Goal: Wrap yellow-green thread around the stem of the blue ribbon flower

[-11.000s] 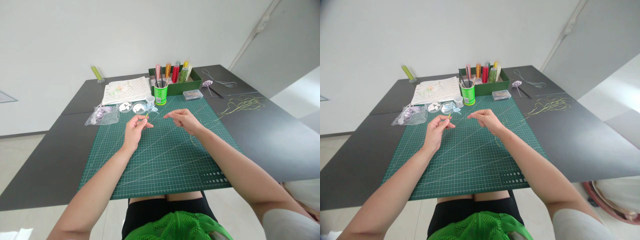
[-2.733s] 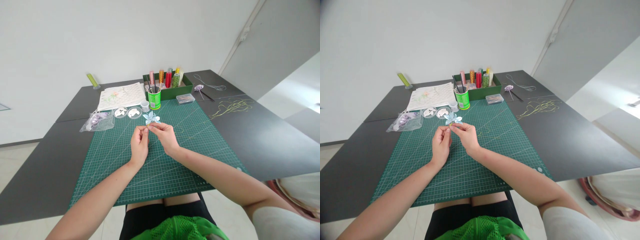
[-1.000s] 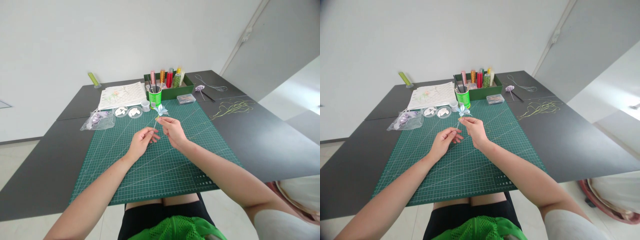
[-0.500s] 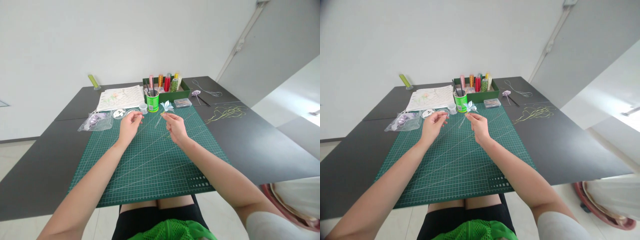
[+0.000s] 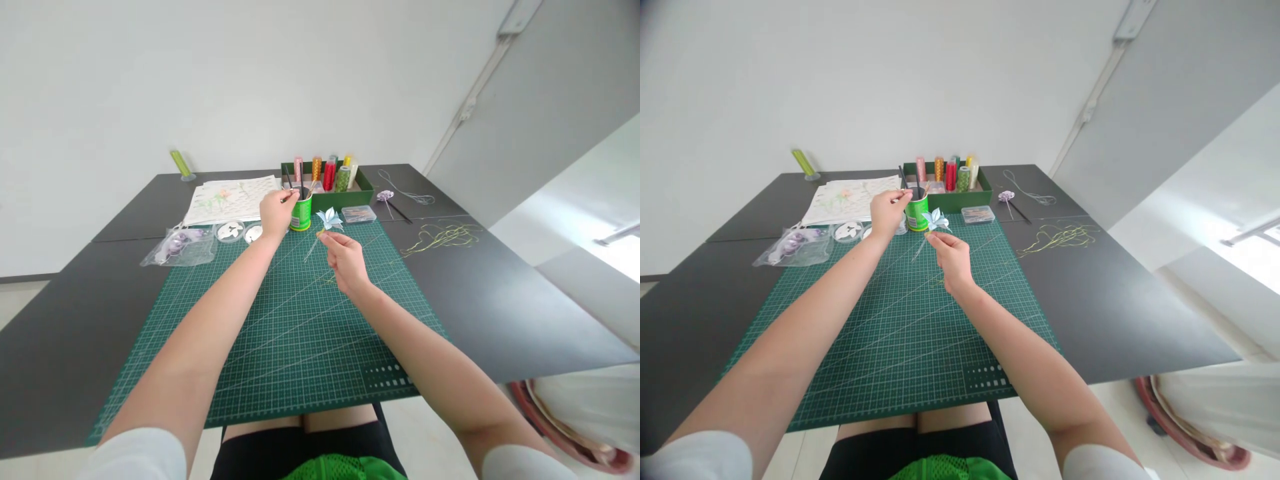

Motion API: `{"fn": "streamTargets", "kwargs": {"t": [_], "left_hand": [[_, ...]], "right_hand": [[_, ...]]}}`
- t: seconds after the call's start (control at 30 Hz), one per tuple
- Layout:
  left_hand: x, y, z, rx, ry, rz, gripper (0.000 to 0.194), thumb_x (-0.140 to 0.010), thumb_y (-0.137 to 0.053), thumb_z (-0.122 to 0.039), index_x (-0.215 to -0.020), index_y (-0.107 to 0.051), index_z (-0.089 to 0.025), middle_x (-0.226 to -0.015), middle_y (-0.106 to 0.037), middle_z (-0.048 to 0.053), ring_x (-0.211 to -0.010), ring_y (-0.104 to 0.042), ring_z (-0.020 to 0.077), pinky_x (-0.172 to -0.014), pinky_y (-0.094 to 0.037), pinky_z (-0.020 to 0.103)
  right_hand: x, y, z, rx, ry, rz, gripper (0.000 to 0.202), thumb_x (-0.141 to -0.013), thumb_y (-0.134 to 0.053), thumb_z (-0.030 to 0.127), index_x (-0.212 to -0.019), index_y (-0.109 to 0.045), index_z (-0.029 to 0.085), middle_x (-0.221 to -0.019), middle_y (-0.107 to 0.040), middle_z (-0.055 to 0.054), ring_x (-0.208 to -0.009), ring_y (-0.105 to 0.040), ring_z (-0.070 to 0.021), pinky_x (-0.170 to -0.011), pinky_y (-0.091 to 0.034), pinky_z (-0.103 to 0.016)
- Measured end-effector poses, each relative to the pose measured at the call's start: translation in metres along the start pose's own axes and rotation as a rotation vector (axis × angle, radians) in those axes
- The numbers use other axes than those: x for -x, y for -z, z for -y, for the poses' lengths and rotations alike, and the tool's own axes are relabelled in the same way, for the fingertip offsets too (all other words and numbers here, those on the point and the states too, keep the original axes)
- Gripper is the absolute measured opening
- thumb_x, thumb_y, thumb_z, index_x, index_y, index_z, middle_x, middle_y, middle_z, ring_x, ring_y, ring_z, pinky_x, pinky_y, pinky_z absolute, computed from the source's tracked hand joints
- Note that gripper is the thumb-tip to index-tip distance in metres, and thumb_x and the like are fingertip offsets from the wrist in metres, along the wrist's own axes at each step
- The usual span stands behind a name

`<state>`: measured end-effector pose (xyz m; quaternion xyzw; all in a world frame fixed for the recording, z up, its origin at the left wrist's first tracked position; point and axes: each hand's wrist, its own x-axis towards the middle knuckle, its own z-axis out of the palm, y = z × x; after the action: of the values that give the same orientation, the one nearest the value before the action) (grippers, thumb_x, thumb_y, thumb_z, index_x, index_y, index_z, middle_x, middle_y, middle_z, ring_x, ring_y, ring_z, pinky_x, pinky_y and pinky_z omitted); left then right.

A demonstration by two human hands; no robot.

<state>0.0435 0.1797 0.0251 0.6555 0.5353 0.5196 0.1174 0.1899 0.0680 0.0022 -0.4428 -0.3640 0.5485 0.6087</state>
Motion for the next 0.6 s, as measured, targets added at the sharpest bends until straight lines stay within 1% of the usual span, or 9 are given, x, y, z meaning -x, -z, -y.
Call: {"fn": "streamTargets", "kwargs": {"t": [0.1,0.17,0.23,0.27,0.33,0.4,0.47,0.53,0.6], "left_hand": [[-0.003,0.003,-0.002,-0.022,-0.046,-0.051,0.025,-0.094,-0.061,-0.030,-0.077,-0.076,-0.019,-0.080,-0.074,0.005,-0.083,-0.066,0.0202,-0.079,-0.047,0.032],[-0.007,0.011,-0.009,-0.023,-0.090,-0.103,0.027,-0.095,-0.061,-0.033,-0.077,-0.075,-0.021,-0.076,-0.071,0.004,-0.077,-0.063,0.0190,-0.075,-0.046,0.031],[-0.011,0.024,-0.020,-0.011,-0.145,-0.191,0.029,-0.097,-0.060,-0.036,-0.077,-0.074,-0.022,-0.075,-0.069,0.002,-0.074,-0.061,0.0175,-0.075,-0.047,0.030],[-0.013,0.032,-0.026,0.004,-0.169,-0.229,0.029,-0.097,-0.060,-0.037,-0.077,-0.073,-0.022,-0.076,-0.069,0.002,-0.076,-0.061,0.0170,-0.076,-0.047,0.029],[-0.013,0.051,-0.041,0.067,-0.211,-0.315,0.024,-0.098,-0.061,-0.036,-0.083,-0.072,-0.022,-0.085,-0.070,0.002,-0.085,-0.062,0.0159,-0.079,-0.048,0.026],[-0.007,0.070,-0.053,0.157,-0.232,-0.361,0.025,-0.100,-0.058,-0.036,-0.088,-0.071,-0.019,-0.092,-0.070,0.002,-0.089,-0.062,0.0137,-0.078,-0.049,0.023],[0.006,0.085,-0.059,0.291,-0.205,-0.337,0.033,-0.105,-0.050,-0.037,-0.087,-0.067,-0.014,-0.083,-0.068,0.001,-0.076,-0.061,0.0093,-0.070,-0.049,0.020],[0.024,0.095,-0.059,0.457,-0.083,-0.248,0.037,-0.105,-0.048,-0.043,-0.086,-0.064,-0.016,-0.069,-0.062,-0.001,-0.065,-0.062,0.0087,-0.064,-0.050,0.020],[0.045,0.100,-0.053,0.584,0.084,-0.153,0.034,-0.102,-0.051,-0.046,-0.087,-0.064,-0.019,-0.063,-0.058,-0.003,-0.058,-0.061,0.0096,-0.059,-0.050,0.020]], "right_hand": [[0.000,0.000,0.001,-0.002,-0.004,0.011,0.027,-0.065,-0.080,0.038,-0.079,-0.074,0.016,-0.051,-0.038,0.008,-0.046,-0.022,-0.0045,-0.043,-0.014,-0.025],[0.001,0.000,0.001,0.003,-0.006,0.018,0.026,-0.065,-0.080,0.038,-0.078,-0.074,0.016,-0.050,-0.038,0.008,-0.045,-0.022,-0.0044,-0.043,-0.013,-0.025],[0.001,0.000,0.002,0.005,-0.001,0.021,0.025,-0.066,-0.080,0.037,-0.078,-0.074,0.016,-0.050,-0.038,0.008,-0.045,-0.021,-0.0044,-0.043,-0.013,-0.025],[0.001,0.000,0.003,0.004,0.002,0.022,0.024,-0.067,-0.080,0.037,-0.078,-0.074,0.016,-0.050,-0.038,0.008,-0.045,-0.021,-0.0043,-0.043,-0.013,-0.025],[0.001,0.000,0.003,-0.003,0.010,0.020,0.023,-0.067,-0.079,0.036,-0.077,-0.074,0.016,-0.050,-0.038,0.008,-0.045,-0.021,-0.0041,-0.043,-0.013,-0.025],[0.001,0.000,0.004,-0.007,0.013,0.019,0.023,-0.066,-0.080,0.035,-0.078,-0.074,0.016,-0.050,-0.039,0.008,-0.045,-0.022,-0.0039,-0.043,-0.013,-0.025],[0.001,0.001,0.004,-0.004,0.015,0.025,0.023,-0.066,-0.080,0.035,-0.078,-0.074,0.016,-0.050,-0.038,0.008,-0.045,-0.021,-0.0039,-0.043,-0.012,-0.025],[0.001,0.000,0.004,0.008,0.012,0.033,0.022,-0.067,-0.079,0.035,-0.079,-0.074,0.017,-0.049,-0.037,0.009,-0.045,-0.021,-0.0043,-0.044,-0.012,-0.025],[0.002,0.000,0.003,0.019,0.005,0.038,0.023,-0.067,-0.079,0.036,-0.079,-0.074,0.017,-0.048,-0.036,0.009,-0.045,-0.020,-0.0046,-0.044,-0.013,-0.026]]}}
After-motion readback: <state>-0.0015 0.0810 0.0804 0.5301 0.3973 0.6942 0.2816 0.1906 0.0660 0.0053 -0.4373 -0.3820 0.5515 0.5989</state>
